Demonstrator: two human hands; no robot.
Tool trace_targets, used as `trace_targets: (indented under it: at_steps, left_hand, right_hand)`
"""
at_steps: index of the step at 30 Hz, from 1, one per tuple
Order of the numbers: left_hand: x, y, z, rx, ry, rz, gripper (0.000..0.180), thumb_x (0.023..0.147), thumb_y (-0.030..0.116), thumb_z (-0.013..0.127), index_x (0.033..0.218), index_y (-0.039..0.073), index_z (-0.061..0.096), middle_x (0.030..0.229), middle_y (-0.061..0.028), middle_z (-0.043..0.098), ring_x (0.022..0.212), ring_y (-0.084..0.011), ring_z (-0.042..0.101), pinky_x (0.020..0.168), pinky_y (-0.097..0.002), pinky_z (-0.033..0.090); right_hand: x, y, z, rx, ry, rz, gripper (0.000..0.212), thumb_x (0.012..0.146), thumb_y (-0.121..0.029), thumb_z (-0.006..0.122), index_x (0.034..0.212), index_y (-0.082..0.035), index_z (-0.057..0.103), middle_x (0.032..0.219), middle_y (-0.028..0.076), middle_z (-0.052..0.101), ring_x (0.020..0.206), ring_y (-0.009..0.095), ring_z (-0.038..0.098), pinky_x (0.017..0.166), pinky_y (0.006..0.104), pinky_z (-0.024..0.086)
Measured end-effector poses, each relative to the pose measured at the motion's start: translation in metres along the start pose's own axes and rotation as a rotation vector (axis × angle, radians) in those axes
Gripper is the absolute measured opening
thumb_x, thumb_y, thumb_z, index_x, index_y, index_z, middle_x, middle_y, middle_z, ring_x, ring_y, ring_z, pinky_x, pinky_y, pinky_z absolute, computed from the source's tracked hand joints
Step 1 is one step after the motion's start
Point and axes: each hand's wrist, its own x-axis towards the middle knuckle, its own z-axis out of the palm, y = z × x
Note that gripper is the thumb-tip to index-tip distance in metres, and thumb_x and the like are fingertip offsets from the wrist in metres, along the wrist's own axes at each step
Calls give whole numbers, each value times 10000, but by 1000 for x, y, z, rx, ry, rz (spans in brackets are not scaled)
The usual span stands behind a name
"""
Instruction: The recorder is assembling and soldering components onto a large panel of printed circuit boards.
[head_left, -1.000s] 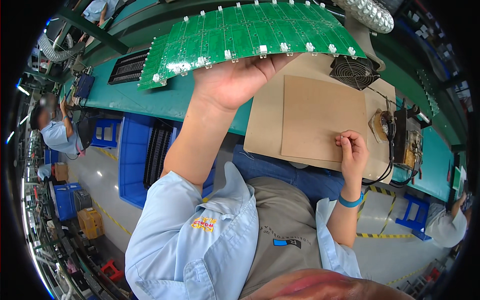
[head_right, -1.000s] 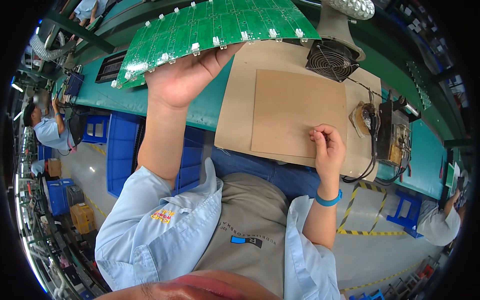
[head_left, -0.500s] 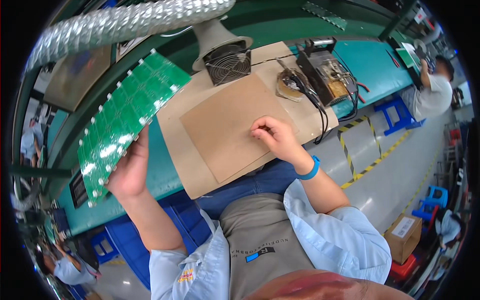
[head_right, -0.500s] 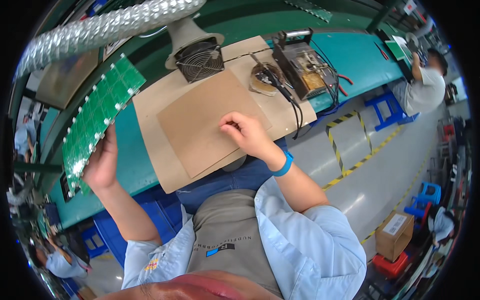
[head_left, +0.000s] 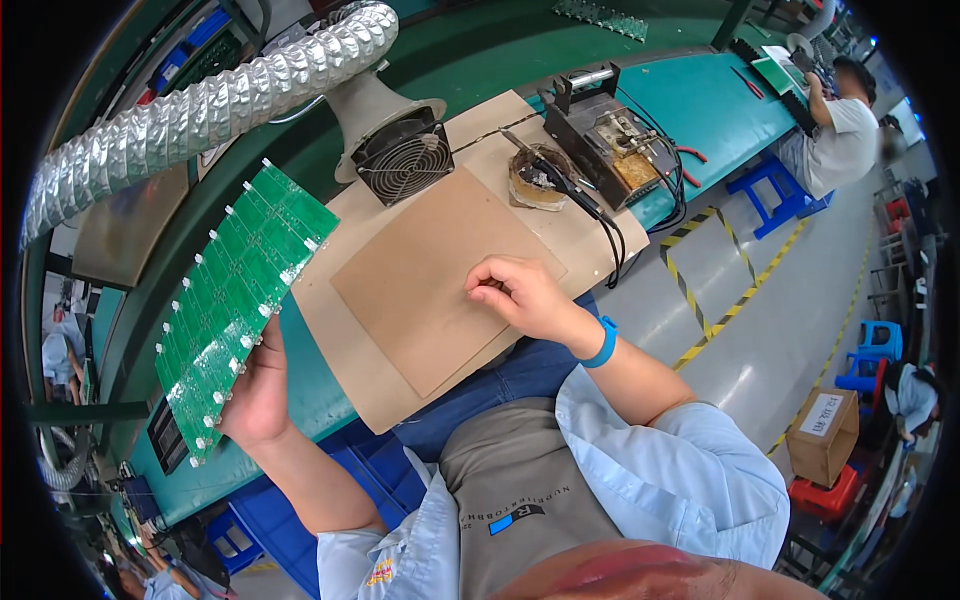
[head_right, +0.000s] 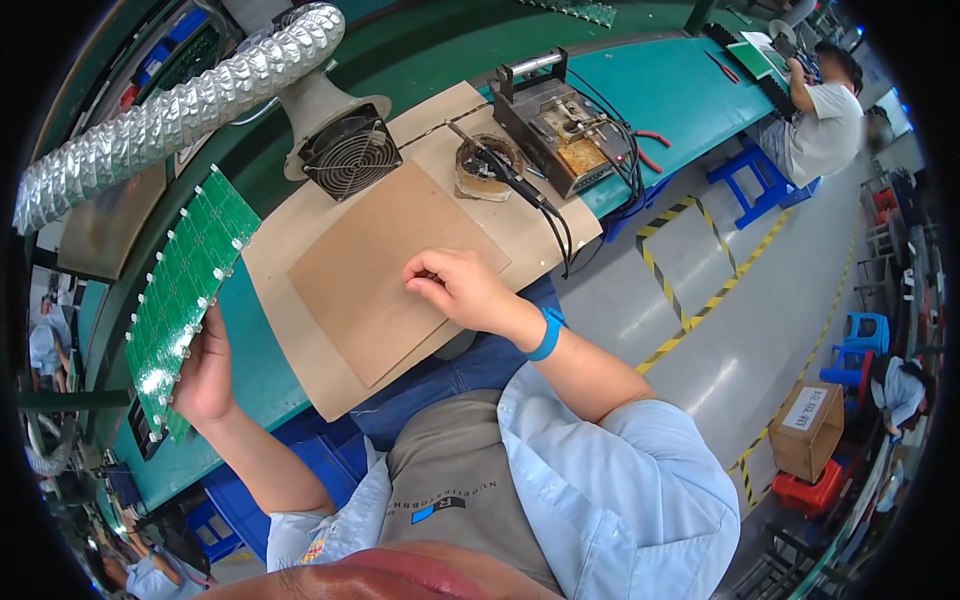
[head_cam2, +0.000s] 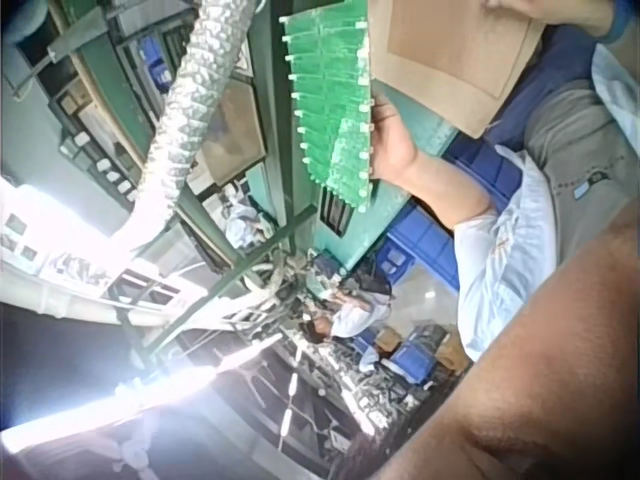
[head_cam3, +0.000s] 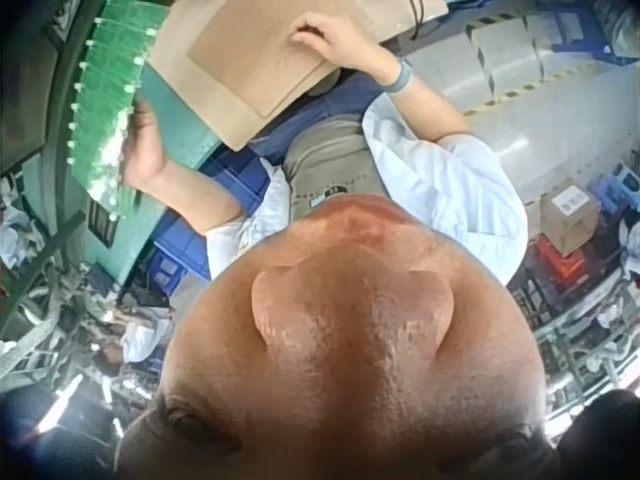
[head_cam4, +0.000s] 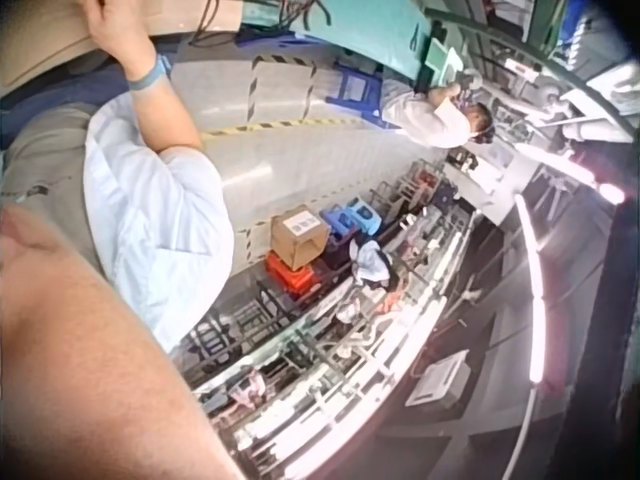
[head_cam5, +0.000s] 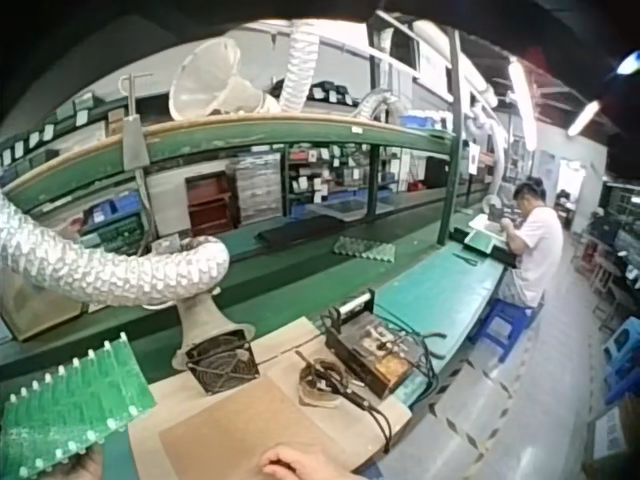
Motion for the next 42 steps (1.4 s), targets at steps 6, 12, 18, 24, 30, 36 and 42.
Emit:
trace_targets:
  at_steps: [6, 12, 18, 24, 30, 36, 42]
  left_hand:
    - [6, -11, -6, -7, -66, -25, 409, 1000, 241, 569, 1303, -32, 538, 1364, -214, 572, 1315, -402, 510, 1182, -628, 295]
    - [7, -19, -5, -8, -270, -93, 432, 1030, 177, 502, 1370, -84, 455, 1411, -261, 517, 1342, -422, 475, 1190, -603, 309]
    - [6, -20, -7, -3, -292, -117, 423, 1033, 180, 497, 1365, -80, 461, 1413, -254, 518, 1340, -416, 481, 1190, -603, 307]
    - [10, -14, -11, -77, -14, -33, 452, 974, 252, 601, 1325, -24, 531, 1384, -214, 560, 1331, -406, 492, 1195, -636, 267]
    - [1, -9, -4, -122, -88, -126, 496, 992, 203, 531, 1401, -65, 449, 1465, -239, 485, 1393, -415, 414, 1233, -592, 214]
    - [-1, -5, -3, -185, -203, -134, 500, 1009, 221, 476, 1409, -77, 436, 1476, -266, 465, 1409, -446, 384, 1225, -610, 223]
    - [-11, -2, 8, -209, -159, -136, 535, 1013, 253, 464, 1431, -74, 404, 1512, -276, 415, 1414, -478, 362, 1209, -642, 231]
  right_hand:
    - [2, -1, -7, -22, -6, -10, 100, 869, 8, 677, 950, -47, 654, 813, 34, 667, 656, 168, 576, 612, 280, 454]
    - [2, 2, -7, -43, 2, -59, 109, 871, 26, 681, 956, -40, 663, 820, 27, 660, 641, 146, 552, 596, 256, 433]
    - [2, 3, -6, -61, 8, -82, 105, 870, 18, 686, 953, -43, 661, 817, 29, 658, 637, 152, 550, 593, 260, 433]
    - [1, -2, -6, -78, -9, -38, 106, 866, -10, 681, 952, -62, 647, 826, 32, 675, 671, 191, 596, 630, 293, 472]
    - [1, -7, 7, -79, -11, -17, 106, 867, 20, 670, 957, -37, 670, 833, 36, 672, 660, 160, 570, 620, 270, 454]
    - [0, -17, 17, -56, 24, 52, 139, 862, 55, 649, 975, -20, 677, 862, 54, 683, 673, 158, 569, 627, 266, 452]
    - [1, -19, 23, -50, -2, 66, 117, 880, 61, 633, 968, -7, 668, 866, 54, 682, 699, 154, 579, 643, 256, 459]
